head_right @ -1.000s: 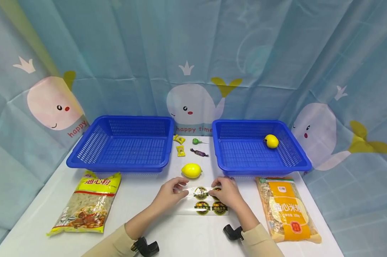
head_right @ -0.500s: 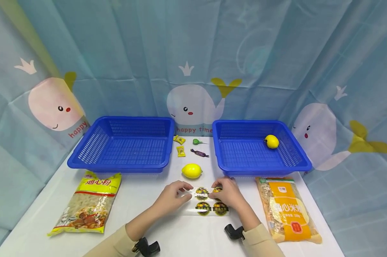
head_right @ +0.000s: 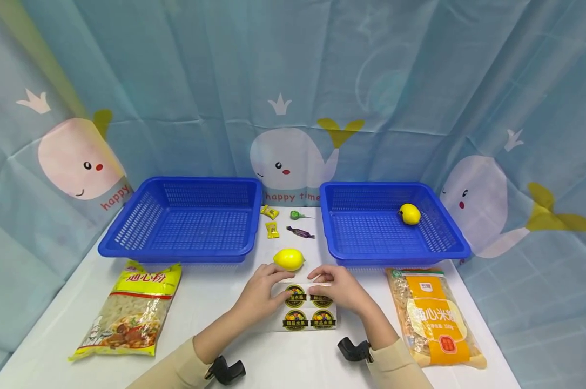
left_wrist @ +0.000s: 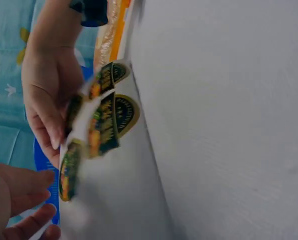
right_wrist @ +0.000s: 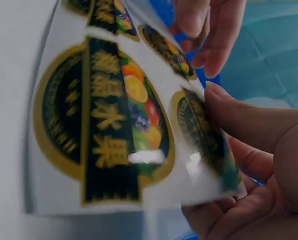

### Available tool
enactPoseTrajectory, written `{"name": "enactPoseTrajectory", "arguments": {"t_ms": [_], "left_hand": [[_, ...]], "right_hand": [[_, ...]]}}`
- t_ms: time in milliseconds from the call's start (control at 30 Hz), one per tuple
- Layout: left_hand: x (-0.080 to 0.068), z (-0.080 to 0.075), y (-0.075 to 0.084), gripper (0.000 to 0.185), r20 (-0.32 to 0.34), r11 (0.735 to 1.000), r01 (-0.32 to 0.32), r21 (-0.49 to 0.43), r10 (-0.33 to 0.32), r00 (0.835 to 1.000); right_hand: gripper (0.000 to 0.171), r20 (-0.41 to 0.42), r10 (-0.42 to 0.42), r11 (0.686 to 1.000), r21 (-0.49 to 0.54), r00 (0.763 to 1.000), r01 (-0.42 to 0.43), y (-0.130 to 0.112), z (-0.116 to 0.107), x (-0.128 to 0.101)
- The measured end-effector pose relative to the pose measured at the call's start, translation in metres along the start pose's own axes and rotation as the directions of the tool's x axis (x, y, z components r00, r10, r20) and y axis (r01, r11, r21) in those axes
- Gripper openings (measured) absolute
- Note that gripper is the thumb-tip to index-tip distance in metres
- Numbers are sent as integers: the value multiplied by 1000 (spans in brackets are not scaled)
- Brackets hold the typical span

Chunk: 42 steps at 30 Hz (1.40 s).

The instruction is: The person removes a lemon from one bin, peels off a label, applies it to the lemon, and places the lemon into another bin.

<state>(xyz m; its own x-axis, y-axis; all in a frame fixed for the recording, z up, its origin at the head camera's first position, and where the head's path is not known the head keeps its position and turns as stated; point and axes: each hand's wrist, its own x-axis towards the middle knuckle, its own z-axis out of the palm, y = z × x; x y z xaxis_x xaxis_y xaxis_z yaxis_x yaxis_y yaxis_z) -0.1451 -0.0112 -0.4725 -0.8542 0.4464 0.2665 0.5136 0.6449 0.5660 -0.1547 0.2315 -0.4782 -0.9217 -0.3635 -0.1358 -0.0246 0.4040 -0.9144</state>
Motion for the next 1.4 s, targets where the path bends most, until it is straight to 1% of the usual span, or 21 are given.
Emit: {"name": "enactPoseTrajectory", "arguments": {"t_ms": [67, 233, 367, 500, 600, 633, 700, 767, 867, 933, 1000, 1067, 1133, 1233, 1333, 1400], "left_hand": [[0, 1, 0, 30, -28, 999, -34, 35, 35, 999], [-1, 1, 0, 25, -46, 996, -69, 51, 71, 996], [0, 0, 1, 23, -50, 997, -67, 41, 69, 996], [1, -1, 1, 16, -76, 998, -62, 23, 63, 995], [1, -2, 2, 12, -103, 998, -60, -12, 59, 993], [1, -3, 3, 11, -105, 998, -53, -35, 49, 993], [1, -5, 4, 11, -102, 995, -30, -92, 20, 995], [1, -9, 5, 10, -83, 987, 5, -161, -19, 996], [2, -15, 5, 6, -44, 962, 65, -264, -79, 996], [1, -19, 4, 4, -15, 943, 95, -320, -105, 994], [0, -22, 4, 3, 13, 922, 117, -369, -121, 993], [-1, -25, 3, 3, 43, 902, 143, -407, -137, 990], [-2, -27, 2, 3, 71, 891, 171, -421, -156, 985], [-3, -28, 0, 8, 85, 887, 209, -412, -191, 978], [-4, -28, -1, 18, 80, 889, 232, -395, -218, 973], [-5, -29, -3, 24, 84, 884, 249, -396, -235, 968]], "right_hand": [[38, 12, -4, 1000, 12, 1000, 3, -2, 0, -1], [40, 21, 4, 999, 37, 1000, -5, -6, 0, -1], [41, 14, 13, 998, 68, 1000, -14, -7, 0, -1], [42, 22, 14, 994, 111, 1000, -17, -8, 0, 0], [41, 26, 18, 991, 136, 999, -22, -8, 1, 0], [40, 26, 18, 990, 140, 999, -22, -8, 0, 0], [38, 25, 19, 990, 136, 1000, -22, -7, 1, 1], [37, 21, 15, 993, 119, 1000, -17, -6, 0, 2], [36, 11, 7, 997, 72, 1000, -7, -3, 0, 4], [35, -10, 2, 1000, 19, 1000, -2, -1, 0, 6], [31, -49, 7, 999, -53, 999, -9, 2, 1, 9], [26, -103, 21, 990, -136, 994, -35, 4, 4, 11], [22, -160, 34, 975, -213, 987, -68, 6, 7, 12], [19, -216, 33, 945, -312, 976, -101, 6, 13, 11], [18, -240, 18, 907, -405, 971, -117, 6, 17, 9], [19, -249, 15, 882, -452, 968, -130, 7, 19, 9]]}}
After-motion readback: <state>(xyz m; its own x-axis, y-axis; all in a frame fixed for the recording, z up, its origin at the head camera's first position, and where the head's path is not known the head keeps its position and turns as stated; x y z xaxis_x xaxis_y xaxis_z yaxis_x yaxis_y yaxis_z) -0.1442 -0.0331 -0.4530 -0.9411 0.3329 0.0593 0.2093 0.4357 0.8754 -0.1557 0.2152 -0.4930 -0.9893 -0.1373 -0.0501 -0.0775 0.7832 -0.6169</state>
